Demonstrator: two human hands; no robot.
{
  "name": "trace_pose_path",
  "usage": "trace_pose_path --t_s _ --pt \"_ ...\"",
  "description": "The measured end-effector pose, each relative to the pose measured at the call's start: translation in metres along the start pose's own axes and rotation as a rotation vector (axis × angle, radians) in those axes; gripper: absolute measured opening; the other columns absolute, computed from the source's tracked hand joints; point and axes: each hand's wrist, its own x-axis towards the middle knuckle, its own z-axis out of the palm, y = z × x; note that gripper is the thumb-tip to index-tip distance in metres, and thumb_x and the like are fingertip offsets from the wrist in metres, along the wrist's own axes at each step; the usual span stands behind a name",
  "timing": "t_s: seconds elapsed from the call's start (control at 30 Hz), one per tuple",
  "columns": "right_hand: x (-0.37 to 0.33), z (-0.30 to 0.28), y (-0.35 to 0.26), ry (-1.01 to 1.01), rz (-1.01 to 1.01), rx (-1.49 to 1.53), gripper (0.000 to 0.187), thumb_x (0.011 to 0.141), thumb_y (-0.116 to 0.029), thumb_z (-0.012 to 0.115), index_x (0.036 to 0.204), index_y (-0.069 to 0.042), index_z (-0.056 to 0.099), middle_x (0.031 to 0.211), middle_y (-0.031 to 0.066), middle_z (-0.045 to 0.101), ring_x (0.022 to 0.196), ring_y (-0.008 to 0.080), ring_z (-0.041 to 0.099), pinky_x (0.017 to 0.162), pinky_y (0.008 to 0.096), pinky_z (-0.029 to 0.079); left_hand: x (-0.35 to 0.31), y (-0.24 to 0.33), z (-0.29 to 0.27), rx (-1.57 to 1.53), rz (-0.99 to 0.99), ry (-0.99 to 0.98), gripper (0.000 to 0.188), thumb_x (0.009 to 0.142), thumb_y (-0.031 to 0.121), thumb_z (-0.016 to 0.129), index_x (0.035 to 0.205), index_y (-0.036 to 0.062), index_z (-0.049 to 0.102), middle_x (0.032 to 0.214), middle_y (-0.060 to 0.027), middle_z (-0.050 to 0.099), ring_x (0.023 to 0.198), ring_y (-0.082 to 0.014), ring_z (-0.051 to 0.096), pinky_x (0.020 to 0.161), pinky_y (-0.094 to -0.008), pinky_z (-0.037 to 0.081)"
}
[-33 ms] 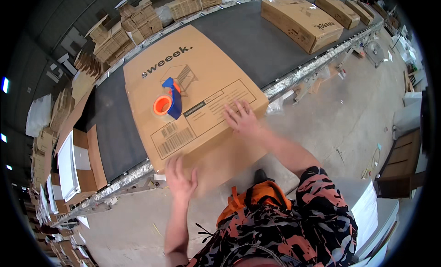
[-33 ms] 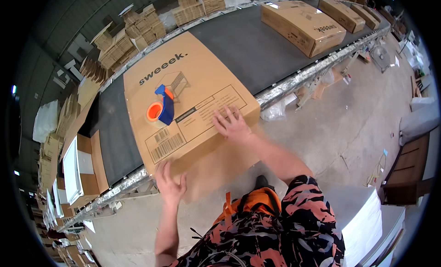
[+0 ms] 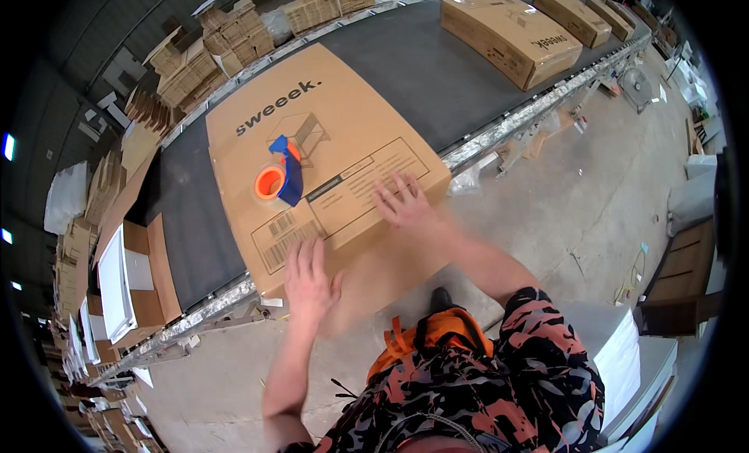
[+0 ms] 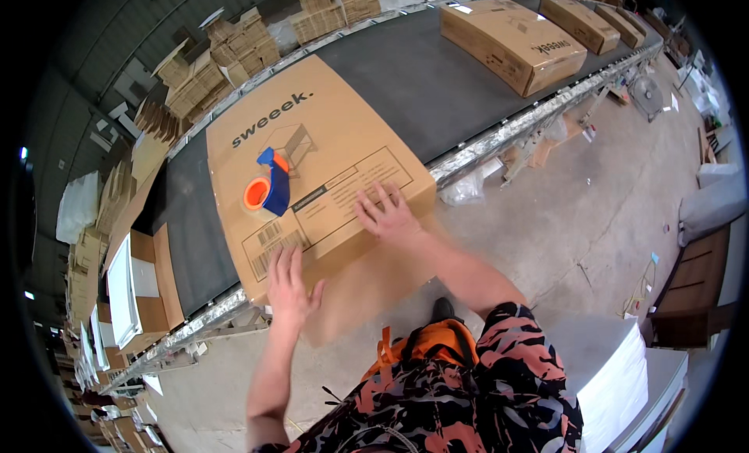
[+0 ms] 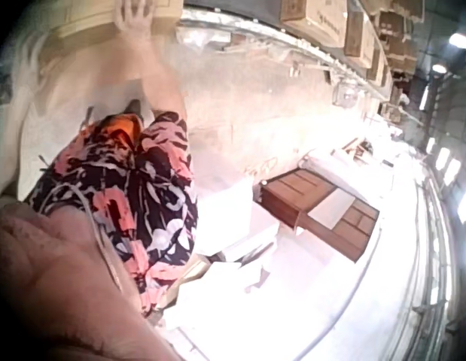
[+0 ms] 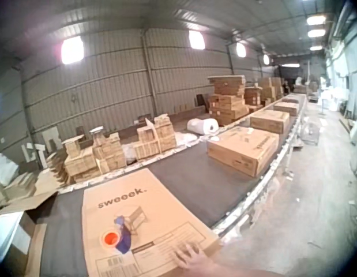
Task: The person seals cardboard boxes with adhesive tape using a tape dispenser. The person places foam padding into an open box, closes the flaps, and applies tape along the seams to secure it before moving the box along a conveyor belt.
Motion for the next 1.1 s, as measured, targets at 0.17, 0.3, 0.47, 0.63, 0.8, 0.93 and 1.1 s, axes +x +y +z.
trace_pose_path --t_s 0.17,0.3,0.47,0.63,0.8,0.93,1.1 --pt "0.009 -0.005 -0.006 0.101 0.042 0.110 0.042 0.081 -0.024 0.053 0.119 -0.005 0.057 0.135 0.0169 0.049 0.124 0.0460 0.044 0.099 0.0618 0.036 0.094 0.017 0.037 0.162 0.109 -0.359 0.098 0.063 0.026 0.080 0.139 -0.0086 0.029 0.146 -0.0245 0.029 0.137 -0.0427 0.026 0.115 -0.0484 0.022" --pt "-0.039 -0.015 -0.024 0.029 0.492 0.576 0.047 0.084 -0.024 0.056 0.127 -0.007 0.051 0.137 0.0165 0.045 0.129 0.0427 0.039 0.106 0.0528 0.032 0.099 0.019 0.054 0.165 0.099 -0.472 0.102 0.063 0.027 0.079 0.140 -0.0117 0.025 0.149 -0.0307 0.021 0.139 -0.0454 0.020 0.116 -0.0495 0.019" --pt "-0.143 -0.023 0.013 0.012 2.465 1.532 0.053 0.085 -0.040 0.055 0.128 -0.008 0.048 0.126 0.0137 0.052 0.108 0.0280 0.054 0.092 0.0470 0.044 0.095 0.021 0.060 0.169 0.133 -0.418 0.103 0.060 0.024 0.081 0.139 -0.0124 0.026 0.149 -0.0308 0.021 0.139 -0.0470 0.019 0.116 -0.0496 0.019" --pt "-0.075 -0.041 0.056 0.140 1.930 2.152 0.046 0.083 -0.042 0.056 0.111 -0.006 0.056 0.106 0.0094 0.062 0.083 0.0215 0.062 0.077 0.0409 0.053 0.096 0.006 0.067 0.015 0.154 -0.397 0.104 0.063 0.036 0.080 0.139 -0.0120 0.029 0.148 -0.0337 0.020 0.137 -0.0504 0.019 0.114 -0.0521 0.020" --pt "-0.047 -0.026 0.098 -0.095 1.885 2.162 0.042 0.079 -0.033 0.063 0.110 -0.004 0.059 0.099 0.0114 0.065 0.087 0.0258 0.064 0.080 0.0410 0.053 0.134 0.057 0.061 0.258 0.213 -0.405 0.100 0.071 0.063 0.066 0.136 -0.0082 0.039 0.142 -0.0308 0.036 0.127 -0.0576 0.033 0.105 -0.0589 0.031" --pt "-0.060 -0.036 0.092 0.040 1.220 0.886 0.050 0.078 -0.034 0.063 0.115 -0.001 0.057 0.098 0.0130 0.066 0.094 0.0313 0.063 0.083 0.0428 0.052 0.133 0.031 0.089 0.247 0.285 -0.330 0.093 0.066 0.058 0.071 0.132 -0.0032 0.048 0.137 -0.0302 0.044 0.122 -0.0558 0.042 0.102 -0.0567 0.037" --pt "-0.026 0.036 0.104 0.409 0.402 0.340 0.062 0.074 -0.029 0.068 0.131 -0.009 0.053 0.141 0.0199 0.045 0.122 0.0441 0.049 0.090 0.0505 0.047 0.138 0.033 0.095 0.225 0.299 -0.332 0.089 0.067 0.055 0.072 0.133 0.0001 0.050 0.136 -0.0291 0.046 0.119 -0.0552 0.046 0.101 -0.0565 0.038"
